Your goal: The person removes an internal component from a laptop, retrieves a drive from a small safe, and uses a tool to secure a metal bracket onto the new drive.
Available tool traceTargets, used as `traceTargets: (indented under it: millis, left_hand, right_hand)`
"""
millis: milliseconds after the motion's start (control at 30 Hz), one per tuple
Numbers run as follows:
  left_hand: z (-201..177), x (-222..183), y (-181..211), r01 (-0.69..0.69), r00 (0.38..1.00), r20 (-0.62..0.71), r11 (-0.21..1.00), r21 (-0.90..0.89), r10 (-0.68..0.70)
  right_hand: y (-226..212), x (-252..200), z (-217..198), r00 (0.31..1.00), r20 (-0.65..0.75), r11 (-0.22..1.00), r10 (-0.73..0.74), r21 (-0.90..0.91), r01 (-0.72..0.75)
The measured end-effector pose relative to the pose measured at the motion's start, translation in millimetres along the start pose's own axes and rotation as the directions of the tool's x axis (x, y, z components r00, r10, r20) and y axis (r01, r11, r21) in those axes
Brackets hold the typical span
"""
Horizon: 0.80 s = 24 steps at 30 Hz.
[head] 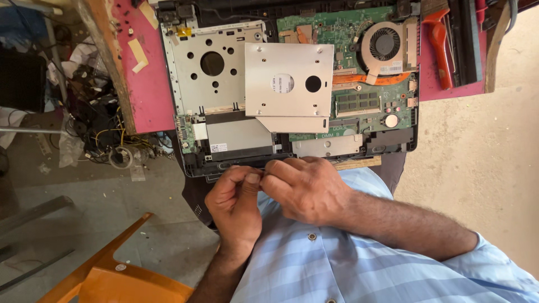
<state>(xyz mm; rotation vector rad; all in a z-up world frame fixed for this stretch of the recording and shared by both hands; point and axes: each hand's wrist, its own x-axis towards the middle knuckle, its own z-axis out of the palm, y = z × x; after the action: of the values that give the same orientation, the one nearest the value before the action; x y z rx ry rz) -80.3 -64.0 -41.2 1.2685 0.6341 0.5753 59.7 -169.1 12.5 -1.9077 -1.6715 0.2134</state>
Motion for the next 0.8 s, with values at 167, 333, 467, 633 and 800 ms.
traceTargets:
  millis: [167,333,467,633,800]
  left_hand:
    - [-6.9,-3.7,-14.1,0.126,0.988,-0.062,0.967,-0.221,-0.142]
    - [-1.2,-0.6,-4.1,0.185,0.979,0.001,0.893,-0.411,-0.202]
    - [5.0,3.4,19.1,0.181,0.983,0.057,0.939,-0.293,-0.172]
    - [10.2,7.1,29.8,0.229,0.973,0.111,0.926,-0.299,-0.205]
    - [12.2,7.1,28.8,0.268,0.962,0.160,0.876,-0.402,-0.220]
  right_hand:
    - [1.1,3.9,-1.4,0.980,0.113,0.978,-0.166,-0.106,0.178]
    - [5.6,5.2,-6.0,0.996,-0.073,0.996,-0.043,0.072,0.048]
    - [8.4,7.7,-7.9,0.947,-0.078,0.881,0.312,0.398,-0.257]
    - [9.6,4.6,-12.4,0.827,0.113,0.632,0.551,0.591,-0.501]
    - [11.0,1.2,-12.3,0.746,0.190,0.525,0.638,0.601,-0.603]
